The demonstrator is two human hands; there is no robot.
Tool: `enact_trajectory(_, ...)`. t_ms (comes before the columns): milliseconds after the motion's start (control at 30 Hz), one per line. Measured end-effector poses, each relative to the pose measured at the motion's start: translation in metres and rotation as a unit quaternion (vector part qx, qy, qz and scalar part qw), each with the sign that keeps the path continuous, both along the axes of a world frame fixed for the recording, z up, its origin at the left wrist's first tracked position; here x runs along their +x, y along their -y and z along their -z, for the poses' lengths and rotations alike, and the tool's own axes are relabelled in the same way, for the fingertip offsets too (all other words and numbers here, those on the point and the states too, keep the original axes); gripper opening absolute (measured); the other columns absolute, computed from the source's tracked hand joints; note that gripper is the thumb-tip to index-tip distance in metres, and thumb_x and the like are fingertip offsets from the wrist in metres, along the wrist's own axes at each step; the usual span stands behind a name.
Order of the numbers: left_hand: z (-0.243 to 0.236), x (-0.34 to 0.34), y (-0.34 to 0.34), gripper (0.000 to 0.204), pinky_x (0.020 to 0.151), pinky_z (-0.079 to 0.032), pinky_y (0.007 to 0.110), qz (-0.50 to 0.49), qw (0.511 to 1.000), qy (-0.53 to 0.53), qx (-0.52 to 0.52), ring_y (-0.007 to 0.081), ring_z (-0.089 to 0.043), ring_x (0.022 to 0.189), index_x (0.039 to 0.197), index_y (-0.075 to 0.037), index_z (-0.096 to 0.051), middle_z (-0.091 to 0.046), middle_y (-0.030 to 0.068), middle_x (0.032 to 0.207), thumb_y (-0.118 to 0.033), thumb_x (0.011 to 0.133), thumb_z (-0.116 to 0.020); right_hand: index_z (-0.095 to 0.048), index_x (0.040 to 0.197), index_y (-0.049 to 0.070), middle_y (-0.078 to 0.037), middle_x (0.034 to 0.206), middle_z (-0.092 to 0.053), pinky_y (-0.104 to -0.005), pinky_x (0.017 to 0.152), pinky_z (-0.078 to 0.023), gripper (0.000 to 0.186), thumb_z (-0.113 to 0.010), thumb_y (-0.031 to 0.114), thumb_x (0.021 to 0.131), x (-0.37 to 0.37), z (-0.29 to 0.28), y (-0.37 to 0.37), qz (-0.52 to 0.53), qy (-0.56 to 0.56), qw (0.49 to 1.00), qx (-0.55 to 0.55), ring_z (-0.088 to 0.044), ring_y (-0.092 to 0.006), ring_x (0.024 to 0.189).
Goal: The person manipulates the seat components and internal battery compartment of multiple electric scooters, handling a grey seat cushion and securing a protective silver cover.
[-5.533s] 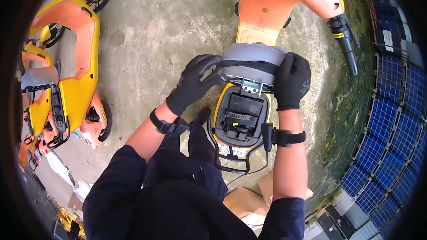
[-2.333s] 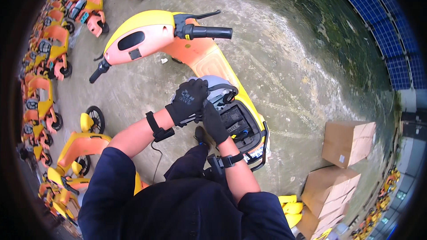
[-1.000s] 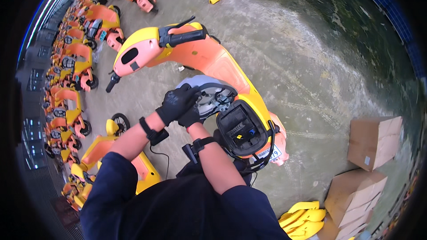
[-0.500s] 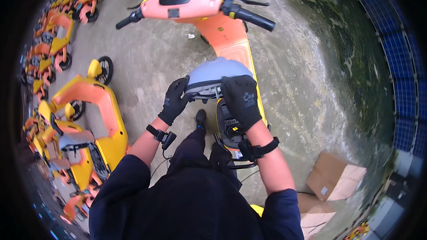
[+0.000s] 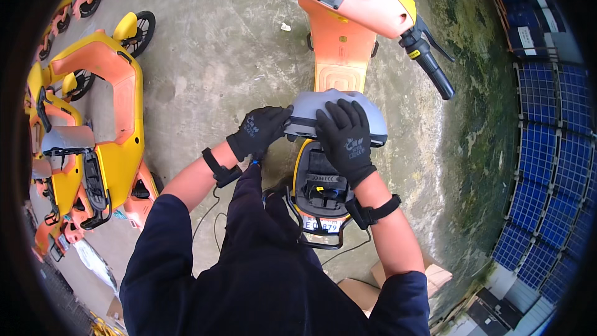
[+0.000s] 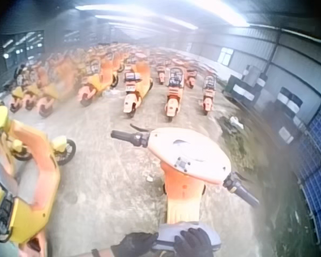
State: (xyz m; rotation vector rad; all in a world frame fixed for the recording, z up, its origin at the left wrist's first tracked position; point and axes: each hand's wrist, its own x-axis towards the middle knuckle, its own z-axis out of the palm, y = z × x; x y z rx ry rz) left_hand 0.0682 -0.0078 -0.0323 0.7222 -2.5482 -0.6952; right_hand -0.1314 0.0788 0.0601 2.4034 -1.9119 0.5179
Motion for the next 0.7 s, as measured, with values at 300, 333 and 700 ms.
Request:
enact_trajectory(300, 0.015, -0.022, -0.02, 0.018, 0.07, -0.043, 0.04, -0.178, 0.943, -0.229, 0.165, 0.033, -0.053, 0.082, 0.09, -0.006, -0.055, -0.055, 0.0137, 0.085, -0.007, 0.072, -0.057, -0.059, 0.09, 0.012, -0.005, 0.086, -0.054, -0.0382, 0.072, -0.037, 0.022, -0.06, 0.02, 0.069, 0.049, -0.008, 0.034, 0.035, -0.045, 0.993, 0.108, -0.05, -0.0255, 0.085)
enact_trajectory(333, 0.017, -0.024, -0.019, 0.018, 0.07, -0.043, 0.04, -0.178, 0.941, -0.231, 0.17, 0.033, -0.053, 0.082, 0.09, -0.006, -0.055, -0.055, 0.0137, 0.085, -0.007, 0.072, -0.057, -0.059, 0.09, 0.012, -0.005, 0.086, -0.054, -0.0382, 0.072, -0.037, 0.022, -0.06, 0.02, 0.069, 0.053, -0.008, 0.039, 0.035, -0.048, 0.992, 0.112, -0.05, -0.0255, 0.085)
enact_trajectory(700, 0.016, -0.053, -0.045, 0.019, 0.075, -0.037, 0.042, -0.337, 0.87, -0.289, 0.216, 0.0354, -0.047, 0.085, 0.089, -0.003, -0.052, -0.052, 0.0162, 0.085, 0.002, 0.072, -0.045, -0.051, 0.074, 0.004, -0.01, 0.067, -0.052, -0.0362, 0.05, -0.037, 0.015, -0.049, 0.018, 0.072, 0.046, 0.014, 0.061, -0.005, -0.28, 0.944, 0.174, -0.052, -0.0232, 0.061)
